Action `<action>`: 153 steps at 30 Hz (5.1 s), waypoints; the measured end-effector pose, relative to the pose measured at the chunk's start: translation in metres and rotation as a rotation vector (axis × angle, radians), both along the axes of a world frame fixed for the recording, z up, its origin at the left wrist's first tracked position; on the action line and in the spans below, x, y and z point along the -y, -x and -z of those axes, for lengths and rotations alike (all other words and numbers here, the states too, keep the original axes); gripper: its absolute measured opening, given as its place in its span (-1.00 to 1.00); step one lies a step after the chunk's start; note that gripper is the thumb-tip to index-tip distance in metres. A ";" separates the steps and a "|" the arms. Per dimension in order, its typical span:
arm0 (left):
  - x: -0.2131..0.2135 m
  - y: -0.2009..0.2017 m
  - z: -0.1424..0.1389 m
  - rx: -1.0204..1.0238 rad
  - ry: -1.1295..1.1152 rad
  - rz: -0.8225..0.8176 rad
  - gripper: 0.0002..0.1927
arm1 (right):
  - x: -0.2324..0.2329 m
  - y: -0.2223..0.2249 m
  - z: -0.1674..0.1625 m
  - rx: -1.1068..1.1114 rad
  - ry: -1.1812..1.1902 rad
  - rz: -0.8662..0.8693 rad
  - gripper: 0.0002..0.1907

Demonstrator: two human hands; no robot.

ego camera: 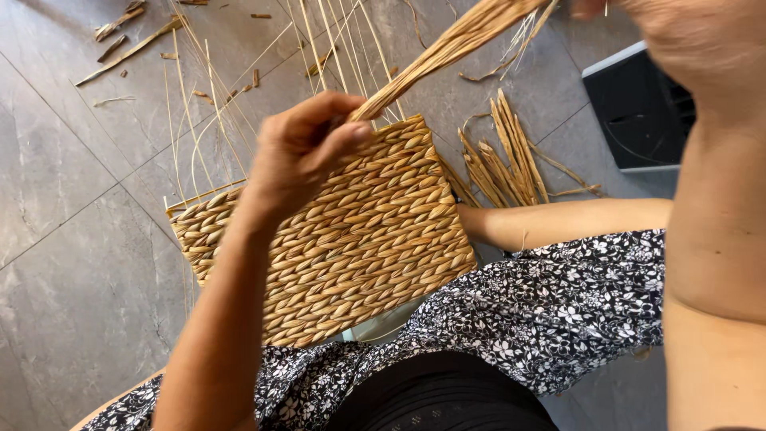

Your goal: The person sits on the floor with a partially woven water hyacinth basket on their lap and finishes its rim. They bend the upright warp strands over the metal frame, tuck and weave them back into the woven body by hand, and pull each strand tight to lock the border in place.

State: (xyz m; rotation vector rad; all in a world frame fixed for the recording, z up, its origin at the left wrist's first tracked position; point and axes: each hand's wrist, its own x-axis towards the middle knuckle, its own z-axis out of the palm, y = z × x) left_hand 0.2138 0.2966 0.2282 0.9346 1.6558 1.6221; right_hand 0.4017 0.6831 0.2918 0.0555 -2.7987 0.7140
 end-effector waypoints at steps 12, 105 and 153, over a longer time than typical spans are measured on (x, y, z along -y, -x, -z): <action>0.107 0.062 -0.070 -0.654 0.438 -0.300 -0.87 | -0.038 -0.001 0.062 0.189 0.677 0.316 -0.84; 0.062 0.077 0.147 -0.785 0.539 -0.382 -0.79 | 0.250 0.194 0.238 0.194 0.351 -0.087 -0.91; 0.044 0.077 0.160 -0.717 0.839 -0.092 -0.89 | 0.246 0.200 0.227 0.380 0.574 -0.035 -0.88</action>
